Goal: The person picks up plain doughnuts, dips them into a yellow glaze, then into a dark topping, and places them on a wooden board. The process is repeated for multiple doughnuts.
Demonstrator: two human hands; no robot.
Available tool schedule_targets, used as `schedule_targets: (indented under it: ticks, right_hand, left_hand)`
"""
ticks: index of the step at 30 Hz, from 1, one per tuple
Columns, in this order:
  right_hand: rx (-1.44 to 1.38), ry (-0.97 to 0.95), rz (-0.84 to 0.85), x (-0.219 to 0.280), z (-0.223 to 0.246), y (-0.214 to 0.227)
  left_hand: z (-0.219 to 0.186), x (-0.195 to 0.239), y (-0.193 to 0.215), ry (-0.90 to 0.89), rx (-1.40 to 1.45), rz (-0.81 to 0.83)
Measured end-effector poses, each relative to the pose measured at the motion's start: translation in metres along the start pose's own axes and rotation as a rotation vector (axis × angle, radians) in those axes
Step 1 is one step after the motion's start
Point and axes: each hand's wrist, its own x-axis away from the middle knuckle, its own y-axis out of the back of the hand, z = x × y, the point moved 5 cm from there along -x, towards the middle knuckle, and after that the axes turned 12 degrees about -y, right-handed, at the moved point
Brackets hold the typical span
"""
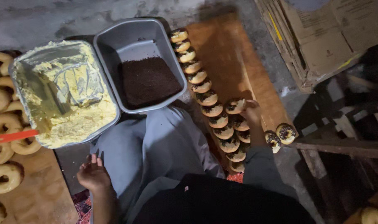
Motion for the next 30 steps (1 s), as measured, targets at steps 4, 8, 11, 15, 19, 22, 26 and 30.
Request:
schedule_targets:
  ticks: [4, 8, 11, 15, 19, 22, 26, 30]
  right_hand:
    - [1.253, 0.423, -0.435, 0.009, 0.003, 0.006]
    - [1.255, 0.342, -0.139, 0.012, -0.005, 0.034]
    - [0.919, 0.466, 0.027, 0.038, -0.005, 0.040]
    - [0.869, 0.459, 0.155, 0.061, -0.012, 0.028]
    - [0.886, 0.455, 0.146, 0.060, 0.001, 0.018]
    - [0.882, 0.445, 0.115, 0.060, 0.020, 0.021]
    - [0.887, 0.475, 0.082, 0.066, 0.050, 0.004]
    - [0.886, 0.307, 0.092, 0.071, 0.075, -0.014]
  left_hand:
    - [-0.002, 0.000, -0.001, -0.016, -0.005, 0.009]
    - [-0.001, 0.000, -0.007, -0.032, 0.036, 0.065]
    - [-0.003, -0.001, -0.006, -0.036, 0.007, 0.040]
    - [0.000, -0.004, -0.008, -0.046, -0.041, 0.018]
    - [-0.004, 0.000, -0.006, -0.042, 0.005, 0.059]
    - [-0.002, -0.003, -0.002, -0.028, -0.050, -0.046]
    - [0.000, -0.004, -0.004, -0.038, -0.004, 0.013]
    - [-0.006, 0.003, 0.002, -0.020, 0.051, 0.037]
